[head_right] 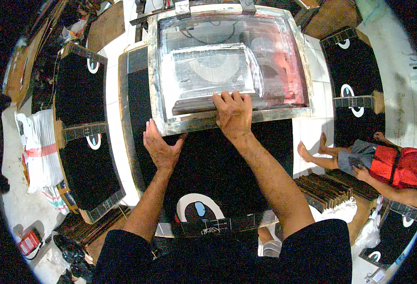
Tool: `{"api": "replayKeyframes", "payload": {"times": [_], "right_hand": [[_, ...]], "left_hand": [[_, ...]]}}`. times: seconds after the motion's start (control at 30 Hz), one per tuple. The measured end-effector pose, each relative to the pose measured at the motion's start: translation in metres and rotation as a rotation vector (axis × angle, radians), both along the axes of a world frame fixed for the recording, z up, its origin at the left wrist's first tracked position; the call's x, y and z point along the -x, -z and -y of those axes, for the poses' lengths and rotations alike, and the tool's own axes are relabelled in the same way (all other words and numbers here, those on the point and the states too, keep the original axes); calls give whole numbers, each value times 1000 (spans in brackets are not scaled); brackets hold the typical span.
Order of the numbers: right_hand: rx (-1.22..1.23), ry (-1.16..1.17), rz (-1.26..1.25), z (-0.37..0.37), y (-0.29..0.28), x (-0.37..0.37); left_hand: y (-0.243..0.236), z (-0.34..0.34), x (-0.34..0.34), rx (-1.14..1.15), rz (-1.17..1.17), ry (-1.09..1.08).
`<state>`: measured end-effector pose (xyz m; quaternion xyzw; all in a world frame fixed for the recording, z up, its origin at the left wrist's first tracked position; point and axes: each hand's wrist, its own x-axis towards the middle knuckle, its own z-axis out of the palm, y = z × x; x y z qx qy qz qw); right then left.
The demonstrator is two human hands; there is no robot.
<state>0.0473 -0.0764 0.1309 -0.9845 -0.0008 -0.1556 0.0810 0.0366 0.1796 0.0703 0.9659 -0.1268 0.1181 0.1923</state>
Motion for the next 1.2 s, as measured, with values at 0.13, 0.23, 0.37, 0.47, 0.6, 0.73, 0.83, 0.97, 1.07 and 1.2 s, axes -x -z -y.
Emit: {"api": "replayKeyframes", "payload": {"times": [0.13,0.23,0.37,0.47,0.6,0.73,0.83,0.97,1.07,1.2], "right_hand": [[17,-8,18,-1,0,7],[-11,-16,-3,3,-4,1],[-57,-40,1,4,-12,3],[-45,-11,65,3,-16,6],[-94,25,-85,9,-27,-15],[-62,-63,-153,23,-47,-43],[-91,-119,-127,25,-53,-31],[-124,-133,-246,25,-38,-19],[-88,-138,-177,37,-25,-48],[-30,-130,-110,65,-15,-144]], "left_hand": [[-4,0,-5,125,-77,7],[-3,0,-11,429,-113,42],[9,1,-13,415,33,83],[20,1,-9,676,96,124],[28,0,-7,631,106,99],[27,-1,-8,543,154,130],[25,-1,-7,560,128,131],[26,-2,-4,584,35,91],[26,-3,-3,564,8,71],[27,-2,-2,573,-15,50]]}}
